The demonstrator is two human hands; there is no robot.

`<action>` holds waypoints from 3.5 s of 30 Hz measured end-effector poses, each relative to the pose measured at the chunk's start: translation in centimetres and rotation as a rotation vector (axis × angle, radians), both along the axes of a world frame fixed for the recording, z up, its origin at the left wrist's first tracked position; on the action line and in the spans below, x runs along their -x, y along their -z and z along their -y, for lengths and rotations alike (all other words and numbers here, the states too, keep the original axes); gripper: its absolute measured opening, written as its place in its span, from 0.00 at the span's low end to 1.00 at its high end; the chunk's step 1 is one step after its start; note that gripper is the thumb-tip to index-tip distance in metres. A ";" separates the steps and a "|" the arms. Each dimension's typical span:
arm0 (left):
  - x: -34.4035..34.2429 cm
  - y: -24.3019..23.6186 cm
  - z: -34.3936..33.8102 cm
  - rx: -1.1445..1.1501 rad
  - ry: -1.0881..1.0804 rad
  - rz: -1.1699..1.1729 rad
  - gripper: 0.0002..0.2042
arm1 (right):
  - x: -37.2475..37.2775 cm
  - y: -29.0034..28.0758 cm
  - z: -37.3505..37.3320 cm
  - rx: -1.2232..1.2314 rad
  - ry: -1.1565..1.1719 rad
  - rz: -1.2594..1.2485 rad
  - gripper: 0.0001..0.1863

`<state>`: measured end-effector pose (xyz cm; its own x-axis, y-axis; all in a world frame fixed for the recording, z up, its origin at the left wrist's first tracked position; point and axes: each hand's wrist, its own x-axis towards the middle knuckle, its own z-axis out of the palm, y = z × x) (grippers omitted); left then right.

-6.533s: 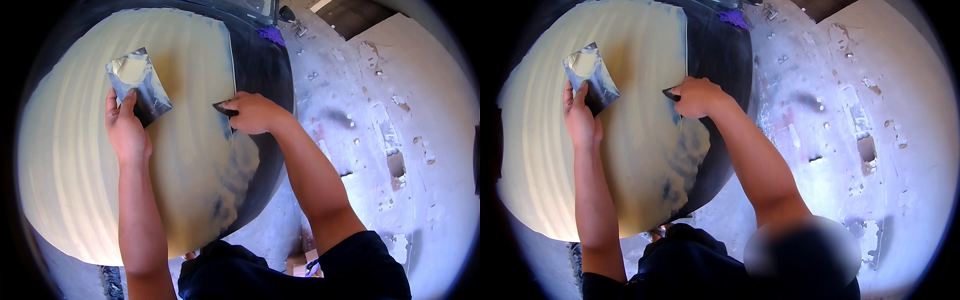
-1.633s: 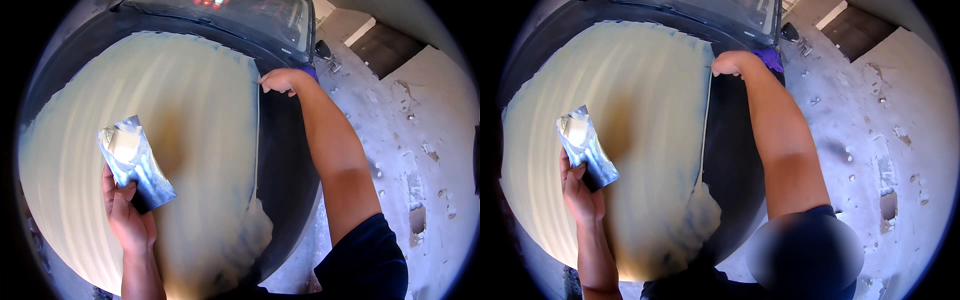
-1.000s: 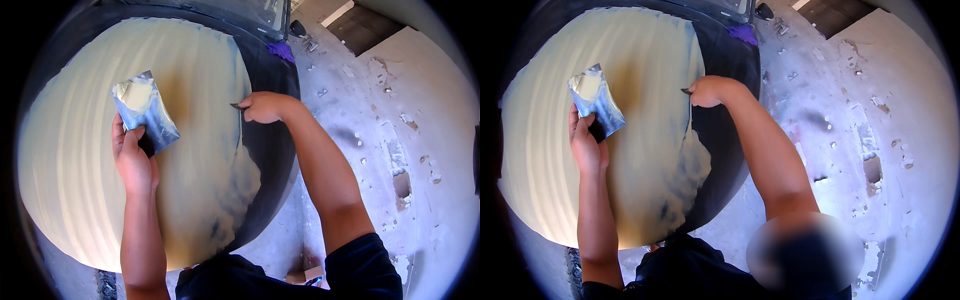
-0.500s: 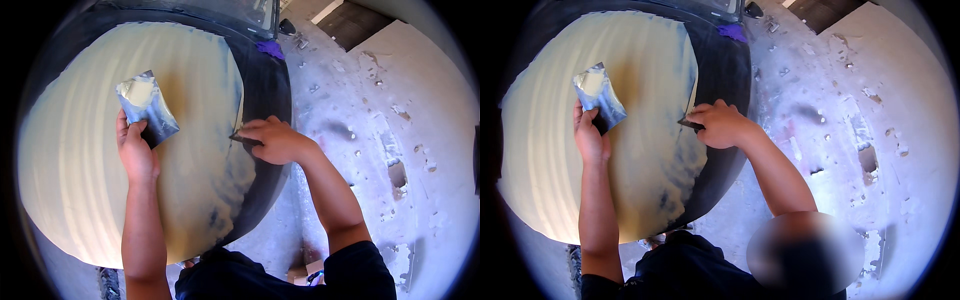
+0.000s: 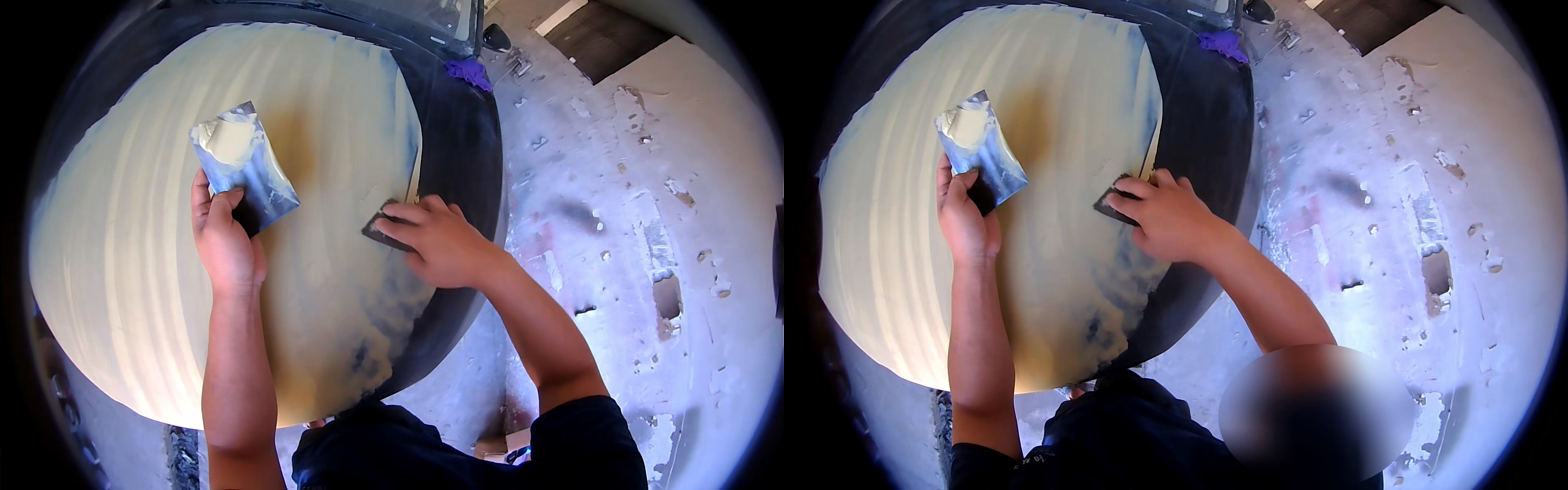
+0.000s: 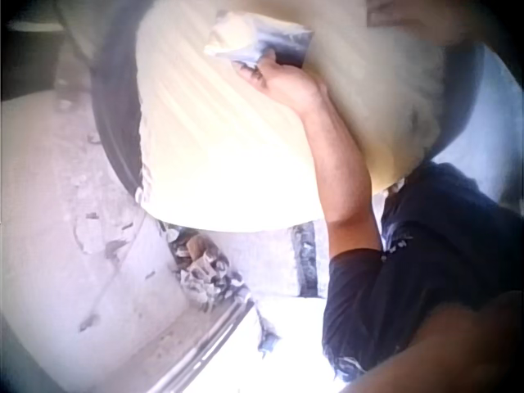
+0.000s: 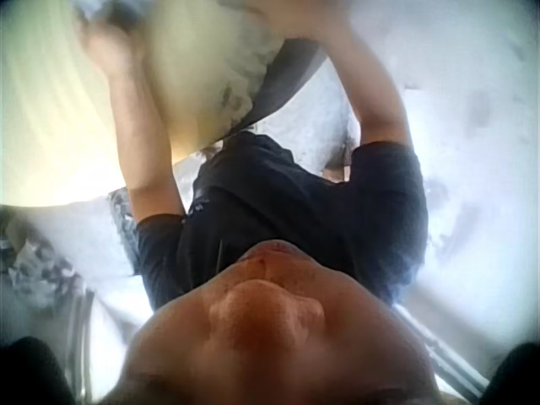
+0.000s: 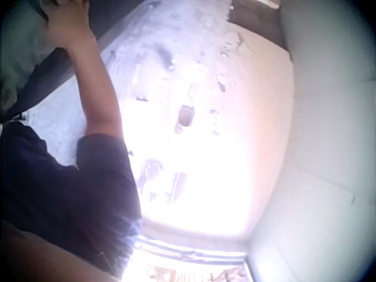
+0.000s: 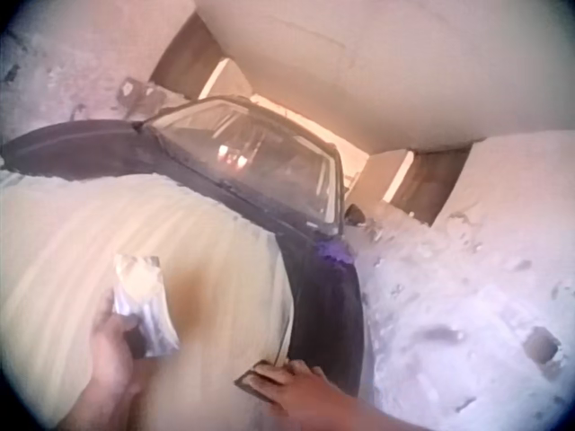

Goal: The person applies a thick layer of body filler to a car hood using a putty knife and a smaller scraper. They spread the filler evenly across the surface, smoothing it out in long strokes.

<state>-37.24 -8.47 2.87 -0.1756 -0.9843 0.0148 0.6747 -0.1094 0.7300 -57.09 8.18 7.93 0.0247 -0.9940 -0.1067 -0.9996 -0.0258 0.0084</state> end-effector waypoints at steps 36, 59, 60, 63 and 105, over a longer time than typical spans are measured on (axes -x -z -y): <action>0.1 -0.6 -0.2 0.030 -0.008 -0.001 0.23 | 2.3 -2.1 2.6 -0.079 0.072 -0.028 0.30; 0.0 -0.2 0.0 0.029 -0.037 0.006 0.24 | -3.1 -1.2 1.0 -0.136 0.096 -0.021 0.26; 0.2 -0.3 -0.1 0.027 -0.028 0.005 0.24 | -3.1 -0.6 -0.2 -0.091 0.087 -0.023 0.26; 0.2 -0.3 0.0 0.036 -0.020 0.005 0.23 | -3.3 0.2 -2.9 0.003 0.065 -0.022 0.27; 6.5 -3.7 -9.5 -0.015 0.214 -0.436 0.28 | 7.2 -2.4 -1.3 0.520 -0.487 0.288 0.27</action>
